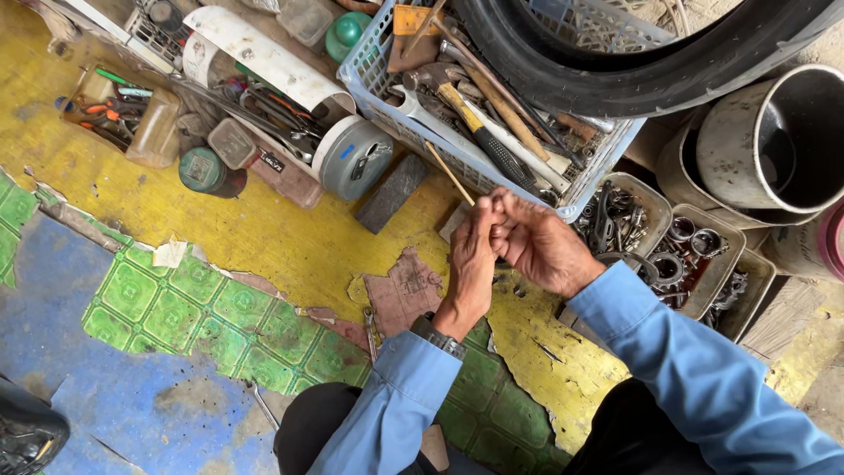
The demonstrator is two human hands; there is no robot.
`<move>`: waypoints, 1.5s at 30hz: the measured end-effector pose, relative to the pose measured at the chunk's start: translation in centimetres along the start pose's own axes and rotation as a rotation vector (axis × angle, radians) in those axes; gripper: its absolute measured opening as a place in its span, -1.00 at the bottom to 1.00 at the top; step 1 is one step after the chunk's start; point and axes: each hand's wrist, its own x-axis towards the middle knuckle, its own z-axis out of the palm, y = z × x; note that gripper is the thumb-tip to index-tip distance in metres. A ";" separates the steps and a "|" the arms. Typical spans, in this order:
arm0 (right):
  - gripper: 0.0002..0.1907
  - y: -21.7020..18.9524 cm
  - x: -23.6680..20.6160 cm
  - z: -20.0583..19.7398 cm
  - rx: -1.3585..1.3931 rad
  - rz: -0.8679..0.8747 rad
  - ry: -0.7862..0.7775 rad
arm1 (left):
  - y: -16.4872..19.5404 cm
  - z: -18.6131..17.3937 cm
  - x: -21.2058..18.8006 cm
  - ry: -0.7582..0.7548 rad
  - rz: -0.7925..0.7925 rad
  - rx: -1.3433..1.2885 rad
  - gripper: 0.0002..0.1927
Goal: The person prepares a wooden stick by dipping it into a small container of dark liquid, then uses the stick to apply the liquid to the bicycle chain and derailleur. The person wipes the chain and derailleur with a cloth while seated on the floor.
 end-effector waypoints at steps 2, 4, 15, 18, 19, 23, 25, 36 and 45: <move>-0.87 0.5 -0.6 -0.1 -0.030 0.007 0.058 | -0.2 0.0 -0.3 0.022 0.033 0.076 -0.47; -0.82 1.1 -1.2 -0.1 -0.089 -0.038 0.022 | -0.3 -0.3 -0.3 -0.013 0.081 0.078 -0.46; -0.02 2.7 -3.4 1.5 -2.370 -0.709 -0.148 | 4.0 -2.5 2.5 -0.128 -0.322 -0.467 -0.29; -0.04 1.7 -3.3 1.3 -2.498 -0.763 -0.086 | 5.0 -1.9 1.9 -0.096 -0.268 -0.339 -0.32; -0.06 1.7 -3.3 1.2 -2.506 -0.814 -0.083 | 5.1 -1.7 1.6 -0.091 -0.237 -0.298 -0.35; -0.15 2.3 -3.3 0.7 -2.522 -0.693 -0.098 | 4.6 -1.3 1.3 -0.107 -0.078 -0.073 -0.58; -0.25 2.6 -3.4 0.5 -2.592 -0.635 -0.115 | 4.2 -1.3 1.2 -0.108 -0.004 0.054 -0.66; -0.38 2.8 -4.3 1.9 -2.315 -0.963 -0.297 | 6.4 -2.0 1.2 -0.109 0.125 0.273 -0.69; -0.72 0.2 -4.4 1.3 -1.929 -1.293 -0.549 | 6.6 -0.8 -0.6 -0.264 -0.274 0.160 -0.80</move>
